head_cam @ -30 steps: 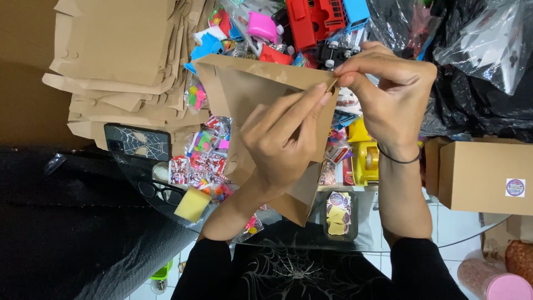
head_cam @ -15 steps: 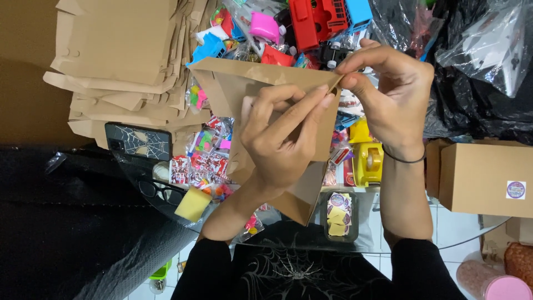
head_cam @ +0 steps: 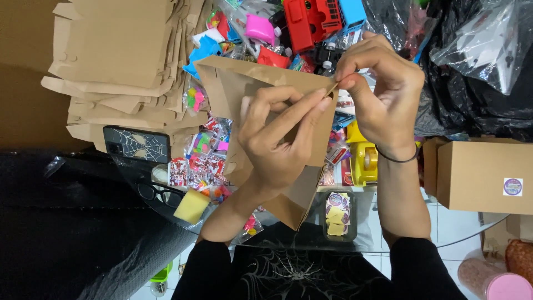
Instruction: The person assembles flat cardboard boxes by folding the side flaps and tucking the tabs into slots to form the box structure. They handle multiple boxes, picking them from a stack, folding them into shape, and placing the finished boxes on the table.
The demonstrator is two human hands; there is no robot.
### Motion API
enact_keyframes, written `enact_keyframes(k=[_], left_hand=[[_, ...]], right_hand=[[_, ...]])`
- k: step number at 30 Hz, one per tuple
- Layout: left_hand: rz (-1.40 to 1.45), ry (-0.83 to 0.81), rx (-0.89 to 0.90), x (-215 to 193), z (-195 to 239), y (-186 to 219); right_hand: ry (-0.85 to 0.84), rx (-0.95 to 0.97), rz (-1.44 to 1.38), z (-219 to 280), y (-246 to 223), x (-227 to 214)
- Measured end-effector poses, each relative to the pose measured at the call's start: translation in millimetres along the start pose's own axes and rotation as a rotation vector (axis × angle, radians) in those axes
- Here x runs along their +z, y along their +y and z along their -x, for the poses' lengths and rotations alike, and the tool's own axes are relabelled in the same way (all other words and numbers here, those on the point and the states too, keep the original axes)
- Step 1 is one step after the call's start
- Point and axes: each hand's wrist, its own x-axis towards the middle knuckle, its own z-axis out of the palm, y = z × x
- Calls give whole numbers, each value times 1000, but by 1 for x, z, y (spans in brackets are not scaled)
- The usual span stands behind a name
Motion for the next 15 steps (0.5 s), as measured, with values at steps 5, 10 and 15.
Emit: enact_keyframes(k=[5,10,15], left_hand=[[-13,3,10,-2,-2,-2],[-29,-7,10,-3,-3,0],[90,-39,25,-3,-3,0]], right_hand=[[-46,19,2,0,-3,-7],[-86,34,-91,-1,0,-6],[-55,15,25,-1,-4,0]])
